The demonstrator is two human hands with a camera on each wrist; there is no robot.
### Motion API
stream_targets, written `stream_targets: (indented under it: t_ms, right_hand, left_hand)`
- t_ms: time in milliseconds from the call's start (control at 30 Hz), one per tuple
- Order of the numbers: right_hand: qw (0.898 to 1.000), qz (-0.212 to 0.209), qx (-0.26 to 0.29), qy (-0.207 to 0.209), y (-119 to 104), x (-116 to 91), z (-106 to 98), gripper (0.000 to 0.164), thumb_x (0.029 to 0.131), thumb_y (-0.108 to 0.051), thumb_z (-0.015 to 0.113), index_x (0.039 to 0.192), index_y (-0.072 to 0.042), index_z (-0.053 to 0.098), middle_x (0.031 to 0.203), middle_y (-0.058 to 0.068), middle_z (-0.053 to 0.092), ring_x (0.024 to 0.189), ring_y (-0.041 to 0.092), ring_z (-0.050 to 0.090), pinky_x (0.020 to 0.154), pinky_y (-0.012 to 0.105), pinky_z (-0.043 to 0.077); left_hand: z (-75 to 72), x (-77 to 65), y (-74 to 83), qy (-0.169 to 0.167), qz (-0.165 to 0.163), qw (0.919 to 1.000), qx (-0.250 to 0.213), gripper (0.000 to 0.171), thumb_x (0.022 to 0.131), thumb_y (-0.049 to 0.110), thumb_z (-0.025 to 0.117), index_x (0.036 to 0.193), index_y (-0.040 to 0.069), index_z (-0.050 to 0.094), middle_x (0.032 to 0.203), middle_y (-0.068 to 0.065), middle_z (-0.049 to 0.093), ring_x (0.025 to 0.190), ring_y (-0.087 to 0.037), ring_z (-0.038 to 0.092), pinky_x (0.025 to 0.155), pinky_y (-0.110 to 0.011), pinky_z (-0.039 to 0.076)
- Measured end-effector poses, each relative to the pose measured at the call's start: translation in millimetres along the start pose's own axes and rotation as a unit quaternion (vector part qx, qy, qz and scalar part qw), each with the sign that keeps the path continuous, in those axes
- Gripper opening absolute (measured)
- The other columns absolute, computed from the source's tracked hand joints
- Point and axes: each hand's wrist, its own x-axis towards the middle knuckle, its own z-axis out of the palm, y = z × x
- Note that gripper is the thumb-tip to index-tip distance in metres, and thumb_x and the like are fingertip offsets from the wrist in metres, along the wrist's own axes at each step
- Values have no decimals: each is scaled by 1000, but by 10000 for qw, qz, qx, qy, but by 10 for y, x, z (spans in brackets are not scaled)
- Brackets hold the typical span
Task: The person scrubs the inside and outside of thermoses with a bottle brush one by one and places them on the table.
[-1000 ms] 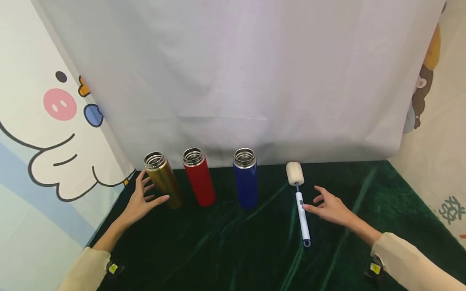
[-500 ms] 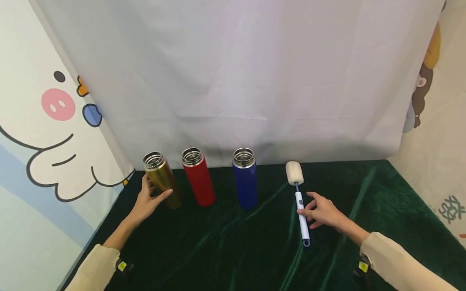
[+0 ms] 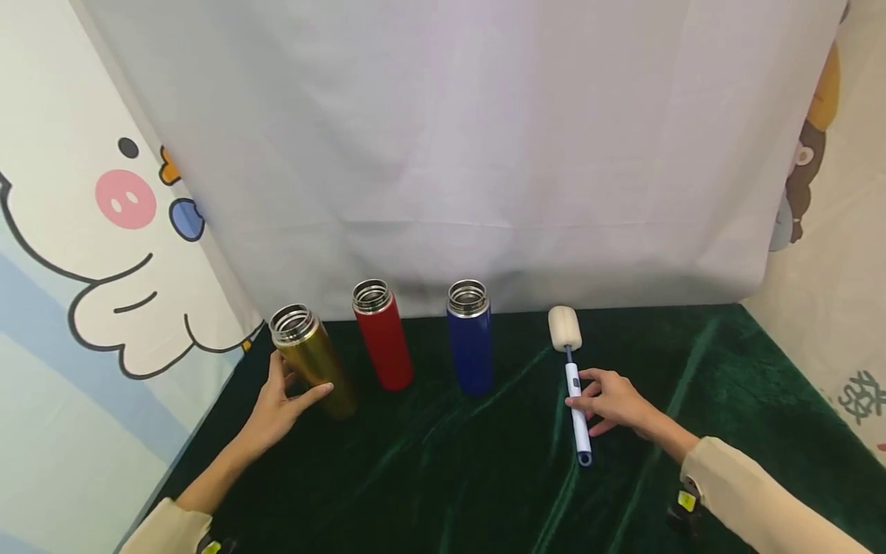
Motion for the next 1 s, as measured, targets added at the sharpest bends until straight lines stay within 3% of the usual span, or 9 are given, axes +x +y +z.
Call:
stream_targets:
  t_ms: [167,300,433,533,633,767,900,1000]
  right_hand:
    - [9996,52,273,-56,22,-25,-39,70,100,-15,64,149,18,26,113,22,67,86,18,69,70,39,65]
    - [9985,112,529,-23,23,-79,-86,70,101,-13,61,151,17,22,118,26,63,90,17,69,73,41,65]
    - [9960,7,897,23,21,-132,-126,71,103,-12,57,154,15,15,130,35,56,96,21,71,76,42,65]
    - [9909,-286,1315,-7,14,-153,-140,75,105,-12,54,161,2,5,138,39,50,101,23,73,77,44,64]
    - [9853,-679,1566,-11,0,-174,-134,73,107,-12,50,164,-10,4,143,41,43,103,19,74,79,45,64]
    - [9845,-1091,1366,164,-41,-209,-115,63,108,-11,48,162,-3,17,148,41,35,104,4,70,81,39,64]
    - [9828,-1378,1198,283,-62,-241,-117,60,107,-8,46,161,0,19,147,34,40,105,-2,67,81,33,63]
    - [9766,-1833,1075,339,-32,-256,-118,63,103,1,46,161,0,21,139,15,50,106,0,68,80,31,63]
  left_hand:
    - [164,-69,199,-358,162,9985,-373,82,94,2,70,155,8,17,148,-28,44,135,-53,49,95,-55,58]
    - [375,-86,378,-738,286,9940,-755,80,93,4,73,153,9,20,148,-26,43,134,-52,49,94,-47,60]
    - [606,-80,550,-1141,370,9886,-913,81,92,9,75,152,13,21,148,-25,45,134,-49,51,95,-46,60]
    - [768,-69,625,-1407,411,9854,-868,83,92,12,76,153,16,21,148,-23,47,134,-45,53,96,-49,59]
    - [907,-58,647,-1573,496,9831,-793,84,92,13,77,154,16,21,148,-20,49,132,-40,55,96,-50,59]
    - [1028,-32,650,-1703,729,9796,-781,83,92,12,76,155,15,22,148,-18,50,131,-38,56,96,-53,58]
    - [1089,-2,677,-1724,829,9781,-819,84,92,12,76,155,17,22,150,-16,49,133,-37,55,97,-56,57]
    - [1130,11,695,-1783,763,9772,-862,83,92,12,76,155,18,22,150,-16,49,134,-37,54,99,-57,56]
